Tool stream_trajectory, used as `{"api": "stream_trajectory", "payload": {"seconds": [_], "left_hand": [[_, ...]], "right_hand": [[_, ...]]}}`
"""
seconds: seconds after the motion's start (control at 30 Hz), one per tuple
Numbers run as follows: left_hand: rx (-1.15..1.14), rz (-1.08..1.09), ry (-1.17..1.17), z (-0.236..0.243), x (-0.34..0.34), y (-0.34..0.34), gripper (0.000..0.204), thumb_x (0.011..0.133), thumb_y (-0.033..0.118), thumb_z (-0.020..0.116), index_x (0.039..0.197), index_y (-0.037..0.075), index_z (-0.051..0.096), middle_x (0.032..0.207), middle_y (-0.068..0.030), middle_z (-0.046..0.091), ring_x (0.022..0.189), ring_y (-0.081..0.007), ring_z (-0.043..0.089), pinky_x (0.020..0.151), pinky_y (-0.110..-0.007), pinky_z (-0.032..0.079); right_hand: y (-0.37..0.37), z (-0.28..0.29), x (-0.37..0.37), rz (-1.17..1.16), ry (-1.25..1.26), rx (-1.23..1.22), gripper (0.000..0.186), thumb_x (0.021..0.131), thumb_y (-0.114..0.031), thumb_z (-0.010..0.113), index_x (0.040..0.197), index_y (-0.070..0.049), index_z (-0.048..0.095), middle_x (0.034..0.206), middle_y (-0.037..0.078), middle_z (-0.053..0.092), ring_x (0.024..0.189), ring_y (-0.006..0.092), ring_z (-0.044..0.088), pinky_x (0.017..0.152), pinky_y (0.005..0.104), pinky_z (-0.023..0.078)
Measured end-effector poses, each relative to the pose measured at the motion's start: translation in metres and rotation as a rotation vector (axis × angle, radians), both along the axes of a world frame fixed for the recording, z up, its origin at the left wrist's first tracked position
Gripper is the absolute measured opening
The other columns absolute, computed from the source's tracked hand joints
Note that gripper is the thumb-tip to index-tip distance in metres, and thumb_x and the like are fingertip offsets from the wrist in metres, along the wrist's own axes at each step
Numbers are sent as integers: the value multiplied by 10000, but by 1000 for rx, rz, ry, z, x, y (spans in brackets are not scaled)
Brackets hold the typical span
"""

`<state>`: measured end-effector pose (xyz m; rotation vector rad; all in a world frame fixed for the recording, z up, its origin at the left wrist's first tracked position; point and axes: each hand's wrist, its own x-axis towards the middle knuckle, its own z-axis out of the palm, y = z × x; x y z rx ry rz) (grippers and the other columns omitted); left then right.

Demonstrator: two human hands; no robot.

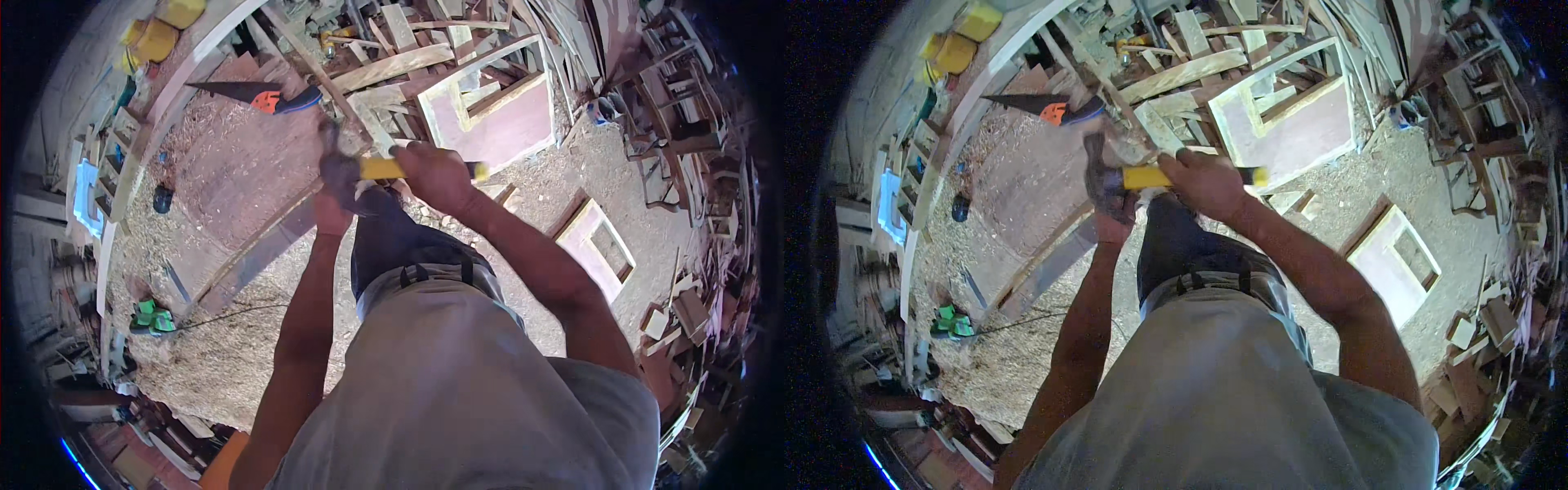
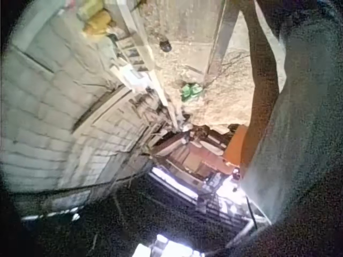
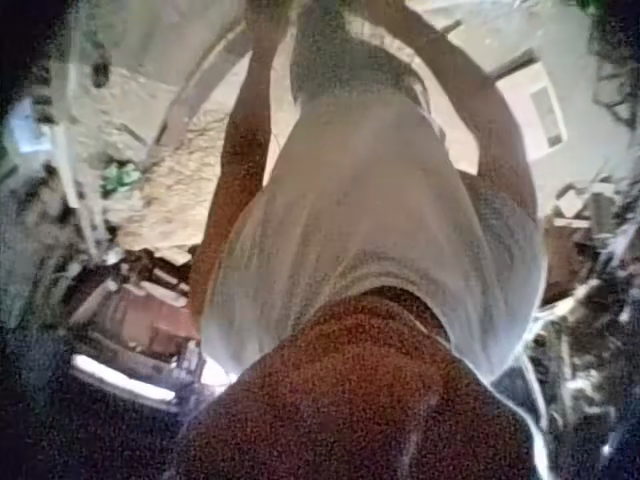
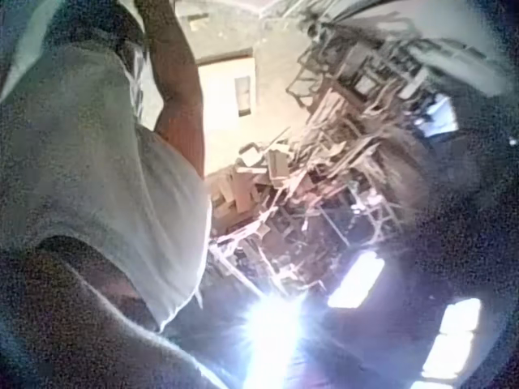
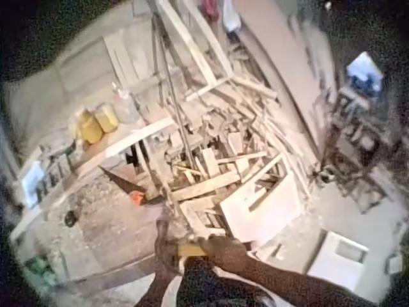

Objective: Saw wood using a hand saw and drive nails into a wooden structure with a hammer.

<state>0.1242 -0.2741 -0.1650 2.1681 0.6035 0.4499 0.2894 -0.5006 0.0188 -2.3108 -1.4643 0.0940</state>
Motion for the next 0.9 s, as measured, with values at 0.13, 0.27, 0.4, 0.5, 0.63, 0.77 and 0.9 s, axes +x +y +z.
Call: {"api": "stream_trajectory", "payload": {"seconds": [0.13,0.27,0.4,0.5,0.63,0.77,0.9], "left_hand": [[208,-82,123,1,-2,9,325,1003,338,806,1184,69,805,1122,-135,829,1042,-346,787,875,-472,605],[262,-60,145,2,-3,8,264,1014,271,780,1190,75,800,1106,-120,825,1021,-337,784,914,-450,596],[187,-59,97,12,-1,3,260,994,241,747,1199,87,789,1093,-148,815,1014,-393,773,908,-491,598],[303,-84,-46,20,2,1,259,938,217,774,1170,102,791,1041,-167,807,979,-443,764,865,-529,608],[206,25,134,25,1,-2,285,920,209,770,1187,115,800,1104,-188,800,1051,-432,758,899,-536,599],[333,-7,51,17,-9,-17,329,837,168,779,1152,73,787,1185,-220,772,1120,-444,737,945,-543,608],[638,-213,231,9,-22,-39,343,846,172,737,1145,8,774,1411,-228,669,1272,-451,666,1096,-491,589]], "right_hand": [[5,-7,4,-2,4,-68,406,919,-179,768,1296,-156,619,1044,104,746,907,351,780,706,489,612],[9,0,-3,-38,68,305,327,937,-162,723,1243,-150,607,1014,125,750,873,376,778,676,509,609],[9,1,1,-35,-82,-255,297,955,-161,690,1235,-145,591,1006,144,747,886,389,774,679,515,599],[3,-8,1,-69,26,-3,283,965,-209,706,1218,-143,598,1005,129,753,864,366,777,664,519,600],[2,-19,-10,-28,-63,-11,283,963,-243,725,1203,-150,607,964,113,731,861,343,777,650,518,595],[0,-19,-12,-59,-59,-25,238,963,-209,717,1171,-157,612,908,92,690,791,361,753,635,512,588],[-17,-13,-11,-133,-3,67,287,942,-167,730,1207,-158,620,945,109,733,788,358,766,620,502,588]]}}
